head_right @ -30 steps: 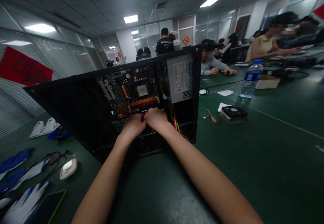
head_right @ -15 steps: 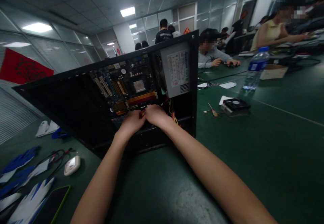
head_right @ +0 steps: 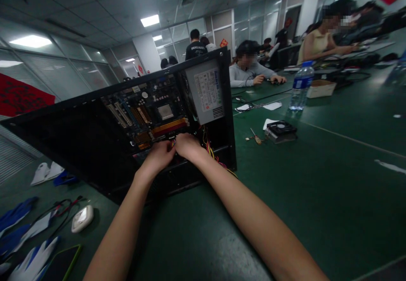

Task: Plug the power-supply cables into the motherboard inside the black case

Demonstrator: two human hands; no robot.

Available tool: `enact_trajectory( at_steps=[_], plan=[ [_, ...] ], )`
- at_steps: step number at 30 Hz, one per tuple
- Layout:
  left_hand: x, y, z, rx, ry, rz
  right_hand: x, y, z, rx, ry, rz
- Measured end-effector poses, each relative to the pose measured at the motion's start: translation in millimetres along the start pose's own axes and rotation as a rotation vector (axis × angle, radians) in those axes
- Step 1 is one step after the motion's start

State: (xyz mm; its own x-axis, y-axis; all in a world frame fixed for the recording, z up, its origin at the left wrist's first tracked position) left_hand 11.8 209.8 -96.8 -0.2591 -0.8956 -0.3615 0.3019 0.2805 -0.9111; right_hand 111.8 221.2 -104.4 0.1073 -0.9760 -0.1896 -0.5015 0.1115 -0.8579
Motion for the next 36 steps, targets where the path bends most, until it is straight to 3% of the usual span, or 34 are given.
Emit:
enact_trajectory(
  at_steps=[4, 13, 19, 23, 30, 32, 36],
  plan=[
    [-0.3, 0.2, -0.4, -0.024, -0.039, -0.019, 4.0, -1.4, -4.5, 0.041, -0.054, -0.005],
    [2.9, -6.4, 7.2, -0.14, -0.082, -0.02, 4.0, -5.8, -2.0, 0.086, -0.015, 0.082],
    [3.1, -8.1, 12.5, -0.183, -0.048, -0.014, 7.2, -13.8, -1.7, 0.044, -0.002, 0.13],
    [3.1, -5.7, 10.8, -0.182, -0.024, -0.018, 7.5, -12.3, -4.8, 0.034, -0.072, 0.156],
    [6.0, 9.7, 4.0, -0.124, -0.046, -0.185, 6.0, 7.7, -7.5, 0.034, -0.126, -0.017],
    [6.6, 8.3, 4.7, -0.159, -0.045, -0.174, 6.1, 9.5, -7.1, 0.054, -0.105, -0.048],
    [7.5, -3.3, 10.6, -0.258, 0.008, -0.038, 6.6, 6.7, -7.8, 0.092, -0.074, -0.045]
  ],
)
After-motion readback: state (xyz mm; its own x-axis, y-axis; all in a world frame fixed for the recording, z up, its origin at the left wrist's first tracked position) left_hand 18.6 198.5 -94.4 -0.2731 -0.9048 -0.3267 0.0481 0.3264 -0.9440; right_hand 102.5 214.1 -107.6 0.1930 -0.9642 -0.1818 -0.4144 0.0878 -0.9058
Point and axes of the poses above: each hand's wrist, its own x-axis away from the middle knuckle, its own y-axis out of the palm, z = x × y, the point moved 7 cm from there along -x, towards the middle knuckle, and after that the axes turned 7 degrees about z, right-handed, at the moved point
